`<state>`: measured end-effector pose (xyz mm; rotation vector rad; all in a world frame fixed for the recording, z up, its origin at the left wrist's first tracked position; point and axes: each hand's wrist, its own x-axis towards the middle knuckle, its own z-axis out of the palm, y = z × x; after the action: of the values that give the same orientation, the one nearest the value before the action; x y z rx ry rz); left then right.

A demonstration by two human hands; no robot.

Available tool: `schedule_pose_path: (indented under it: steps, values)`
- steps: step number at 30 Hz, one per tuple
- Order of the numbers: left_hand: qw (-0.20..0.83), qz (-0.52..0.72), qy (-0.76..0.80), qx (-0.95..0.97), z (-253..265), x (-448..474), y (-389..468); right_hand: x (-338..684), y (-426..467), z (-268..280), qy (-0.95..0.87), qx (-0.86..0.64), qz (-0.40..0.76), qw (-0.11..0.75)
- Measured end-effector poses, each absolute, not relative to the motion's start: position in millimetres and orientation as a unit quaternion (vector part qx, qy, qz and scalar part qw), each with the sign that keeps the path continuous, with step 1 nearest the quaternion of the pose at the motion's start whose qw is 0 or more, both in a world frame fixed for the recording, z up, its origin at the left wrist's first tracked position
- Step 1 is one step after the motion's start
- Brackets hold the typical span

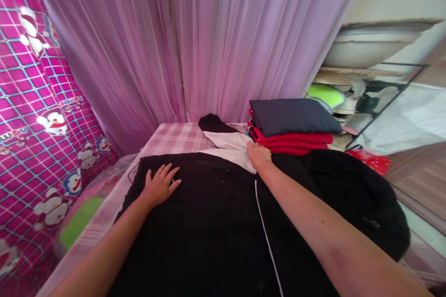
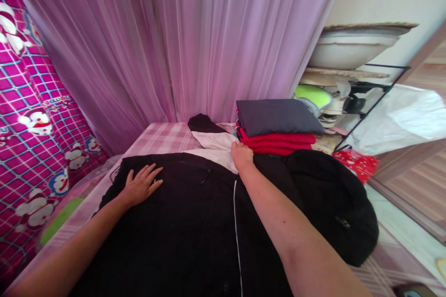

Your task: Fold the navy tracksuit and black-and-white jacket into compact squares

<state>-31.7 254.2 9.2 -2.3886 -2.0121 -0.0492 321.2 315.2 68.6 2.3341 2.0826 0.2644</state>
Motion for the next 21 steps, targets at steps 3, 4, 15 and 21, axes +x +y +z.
schedule_pose_path:
  steps: [3, 4, 15, 21]
  values:
    - [0.007, -0.022, -0.645, -0.764, 9.6, -31.2, 254.2, 316.3, 311.5, 73.3, 0.659, 0.747, 0.086, 0.015]
    - [0.005, -0.021, -0.646, -0.763, 10.4, -30.8, 254.2, 312.5, 310.3, 76.3, 0.668, 0.738, 0.092, 0.011]
    - [-0.007, -0.005, -0.649, -0.761, 13.9, -29.2, 253.6, 301.7, 319.3, 34.0, 0.736, 0.672, -0.073, 0.034]
    - [-0.003, -0.011, -0.651, -0.759, 8.7, -31.4, 256.9, 299.4, 308.6, 57.7, 0.759, 0.646, -0.084, 0.013]
